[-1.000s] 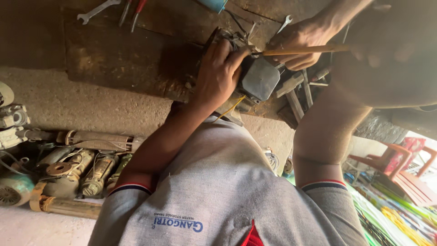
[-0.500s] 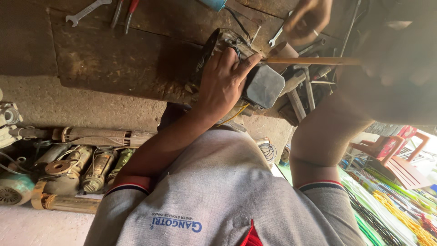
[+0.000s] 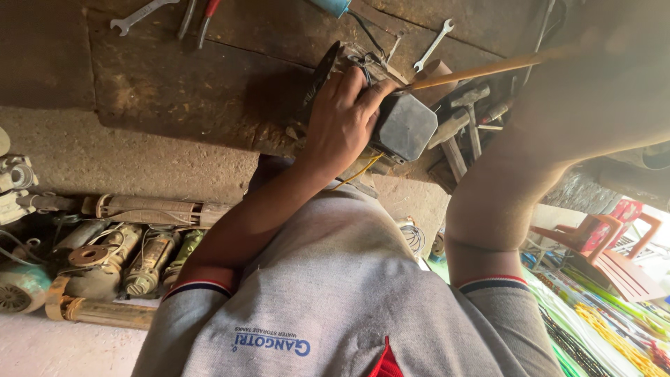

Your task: The person receives an electrical motor and places it on a workbench. They use a screwdriver to open the terminal box cover and then use pliers to adjust the internal wiring connections.

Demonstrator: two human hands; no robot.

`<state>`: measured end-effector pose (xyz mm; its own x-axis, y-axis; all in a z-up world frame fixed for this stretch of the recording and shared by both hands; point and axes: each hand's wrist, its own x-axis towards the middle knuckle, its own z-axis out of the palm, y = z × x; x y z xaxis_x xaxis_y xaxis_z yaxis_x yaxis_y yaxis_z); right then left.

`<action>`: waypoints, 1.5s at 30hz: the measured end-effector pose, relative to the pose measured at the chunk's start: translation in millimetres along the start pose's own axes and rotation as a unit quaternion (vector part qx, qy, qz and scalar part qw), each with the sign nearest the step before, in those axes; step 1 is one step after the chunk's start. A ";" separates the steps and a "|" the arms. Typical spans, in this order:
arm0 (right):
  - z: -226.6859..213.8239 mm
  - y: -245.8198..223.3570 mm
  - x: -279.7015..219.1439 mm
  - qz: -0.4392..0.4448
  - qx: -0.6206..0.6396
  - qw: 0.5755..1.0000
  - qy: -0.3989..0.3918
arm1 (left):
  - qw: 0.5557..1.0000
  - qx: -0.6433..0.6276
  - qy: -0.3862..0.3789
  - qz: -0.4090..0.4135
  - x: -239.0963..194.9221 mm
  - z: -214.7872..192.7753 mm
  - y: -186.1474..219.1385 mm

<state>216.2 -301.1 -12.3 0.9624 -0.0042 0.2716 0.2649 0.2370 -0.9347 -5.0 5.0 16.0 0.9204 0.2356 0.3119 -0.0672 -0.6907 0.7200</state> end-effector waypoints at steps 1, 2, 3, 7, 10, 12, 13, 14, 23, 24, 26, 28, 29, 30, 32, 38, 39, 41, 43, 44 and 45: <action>1.7 -1.4 -1.2 0.020 0.055 0.998 -0.002 | 1.000 -0.004 -0.007 -0.006 1.4 -0.1 0.4; 4.5 -2.5 0.0 0.060 0.145 0.987 -0.014 | 1.000 -0.008 -0.013 -0.012 2.7 -0.1 0.5; 8.0 -4.0 0.1 0.103 0.232 0.967 -0.018 | 1.000 -0.004 -0.011 -0.007 2.9 -0.6 0.4; 29.3 -13.4 13.7 0.072 0.194 0.961 -0.182 | 1.000 0.003 -0.003 0.010 2.3 -0.7 1.0; 50.8 -29.5 16.5 0.048 0.217 0.954 -0.202 | 1.000 0.013 -0.002 0.014 2.2 -1.8 1.0; 66.2 -40.3 14.5 0.033 0.250 0.950 -0.184 | 1.000 0.016 -0.004 0.013 3.5 -1.6 2.7; 75.1 -43.4 13.5 0.027 0.252 0.950 -0.183 | 1.000 0.015 -0.006 0.009 3.6 -2.1 2.8; 81.1 -49.1 9.6 0.025 0.256 0.950 -0.176 | 1.000 0.014 -0.008 0.005 4.0 -2.4 2.4; 123.9 -88.7 -47.3 -0.018 0.316 0.945 -0.078 | 1.000 0.007 0.013 0.025 2.0 -1.8 2.1; 130.6 -93.2 -51.2 -0.022 0.333 0.941 -0.051 | 1.000 0.002 0.014 0.023 1.3 -1.7 2.7; 144.0 -104.1 -49.7 0.006 0.388 0.919 0.068 | 1.000 -0.006 0.018 0.021 1.3 -2.0 2.8; 158.0 -111.8 -43.8 0.028 0.411 0.901 0.139 | 1.000 -0.006 0.016 0.018 2.2 -2.1 2.5; 163.5 -114.4 -40.4 0.031 0.405 0.905 0.125 | 1.000 -0.006 0.014 0.016 2.3 -2.0 2.4; 168.4 -115.4 -39.6 0.030 0.398 0.911 0.103 | 1.000 -0.001 0.016 0.017 2.0 -1.9 2.4; 174.0 -117.7 -39.6 0.026 0.385 0.919 0.074 | 1.000 0.006 0.019 0.021 1.4 -1.8 3.6; 171.4 -112.9 -36.6 0.033 0.367 0.929 0.045 | 1.000 0.001 0.018 0.023 4.1 -0.3 0.4; 169.2 -111.2 -39.4 0.037 0.362 0.930 0.041 | 1.000 -0.007 0.007 0.023 3.2 0.0 -1.7; 164.6 -110.2 -40.7 0.036 0.356 0.933 0.031 | 0.999 -0.023 -0.013 0.028 7.2 1.8 -7.3; 160.9 -111.6 -36.8 0.032 0.355 0.934 0.021 | 0.999 -0.010 -0.023 0.038 12.3 0.3 -13.1; 159.7 -111.9 -33.9 0.026 0.352 0.935 0.014 | 0.999 -0.003 -0.027 0.045 17.9 0.3 -17.1; 158.1 -111.4 -30.8 0.023 0.349 0.937 0.006 | 0.997 0.018 -0.060 0.055 24.6 2.6 -21.0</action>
<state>147.5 -173.7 119.7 0.9734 0.0123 0.2290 0.1230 0.8148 -0.5665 20.1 23.5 7.0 0.9477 0.0752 0.3103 -0.1585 -0.7327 0.6618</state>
